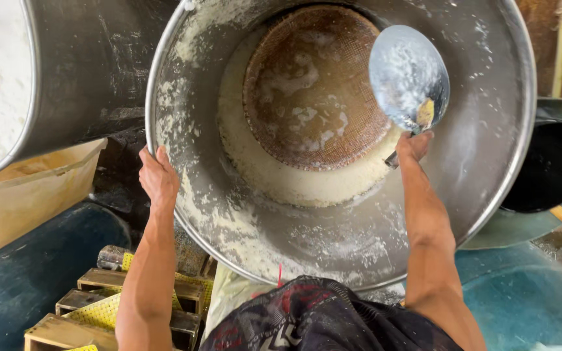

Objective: The person stands over a large vat of soybean curd and whey, using a wide metal ladle to skim yellowish whey off the surface and pour it into a blue barrel beside them. They repeatedly press and gather the white curd with the ladle, then move to a tray of soybeans and handle plastic buckets and containers.

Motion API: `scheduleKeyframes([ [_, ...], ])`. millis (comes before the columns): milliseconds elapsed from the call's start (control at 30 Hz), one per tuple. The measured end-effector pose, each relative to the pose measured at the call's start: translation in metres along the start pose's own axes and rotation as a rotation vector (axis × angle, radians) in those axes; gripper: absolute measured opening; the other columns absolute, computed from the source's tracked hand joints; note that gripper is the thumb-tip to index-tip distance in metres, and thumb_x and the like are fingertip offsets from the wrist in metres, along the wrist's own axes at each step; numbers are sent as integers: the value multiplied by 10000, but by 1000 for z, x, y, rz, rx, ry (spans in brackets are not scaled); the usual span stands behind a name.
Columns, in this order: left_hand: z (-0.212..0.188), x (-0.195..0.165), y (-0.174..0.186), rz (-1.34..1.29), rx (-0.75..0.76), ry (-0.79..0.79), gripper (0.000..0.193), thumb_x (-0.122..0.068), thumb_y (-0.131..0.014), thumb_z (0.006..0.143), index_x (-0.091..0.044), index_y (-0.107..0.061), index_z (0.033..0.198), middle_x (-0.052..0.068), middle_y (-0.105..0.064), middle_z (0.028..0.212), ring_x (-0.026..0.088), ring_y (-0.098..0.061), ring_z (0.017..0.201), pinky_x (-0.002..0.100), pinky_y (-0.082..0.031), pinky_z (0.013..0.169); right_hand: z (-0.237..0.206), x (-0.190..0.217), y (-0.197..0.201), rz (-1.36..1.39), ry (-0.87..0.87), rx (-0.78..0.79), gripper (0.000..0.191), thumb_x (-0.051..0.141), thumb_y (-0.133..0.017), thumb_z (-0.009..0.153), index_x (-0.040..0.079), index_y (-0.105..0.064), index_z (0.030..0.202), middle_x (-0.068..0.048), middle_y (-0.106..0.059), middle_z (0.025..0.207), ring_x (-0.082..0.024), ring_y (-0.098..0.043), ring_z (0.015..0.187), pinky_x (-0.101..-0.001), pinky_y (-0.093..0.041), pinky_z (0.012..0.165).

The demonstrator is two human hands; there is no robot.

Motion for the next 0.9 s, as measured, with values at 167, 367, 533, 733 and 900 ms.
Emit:
scheduleKeyframes([
  [167, 0, -8, 3, 9, 12, 23, 367, -347, -528, 1123, -23, -539, 1297, 244, -696, 879, 477, -673, 793, 541, -498, 670, 35, 17, -52, -132, -114, 98, 551, 225, -766, 869, -84, -479, 1224, -315, -670, 1091, -437, -671, 1020, -487, -533, 897],
  [367, 1, -5, 1, 61, 28, 82, 391, -338, -529, 1109, -8, -535, 1320, 231, -682, 835, 454, -673, 742, 529, -496, 642, -4, 46, -152, 183, -204, 466, 354, 105, -779, 785, -22, -561, 1033, -193, -701, 850, -271, -689, 691, -438, -570, 619],
  [533, 2, -3, -1, 69, 32, 75, 384, -342, -531, 1114, -19, -530, 1323, 241, -692, 880, 469, -671, 786, 534, -504, 682, -68, 78, -195, 410, -245, 1016, 250, 225, -572, 970, 35, -649, 827, -103, -639, 640, -211, -611, 502, -383, -514, 498],
  [733, 8, 0, -4, 69, 60, 123, 418, -363, -516, 1074, -53, -521, 1354, 269, -705, 932, 511, -663, 858, 577, -497, 748, -147, 108, -180, 516, -209, 1437, 276, 245, -597, 922, 31, -652, 758, -76, -643, 615, -199, -625, 493, -352, -532, 491],
  [900, 13, 1, -3, 2, 62, 183, 442, -423, -502, 1050, -107, -516, 1359, 287, -707, 971, 530, -650, 906, 606, -484, 794, -191, 88, -119, 644, -332, 1557, 215, 231, -633, 954, 18, -639, 935, -28, -593, 656, -138, -553, 517, -293, -469, 480],
])
Point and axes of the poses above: each hand's wrist, its own z-axis towards the middle knuckle, its own y-axis out of the back of the hand, x = y × z, the point moved 3 cm from there along z, towards the middle knuckle
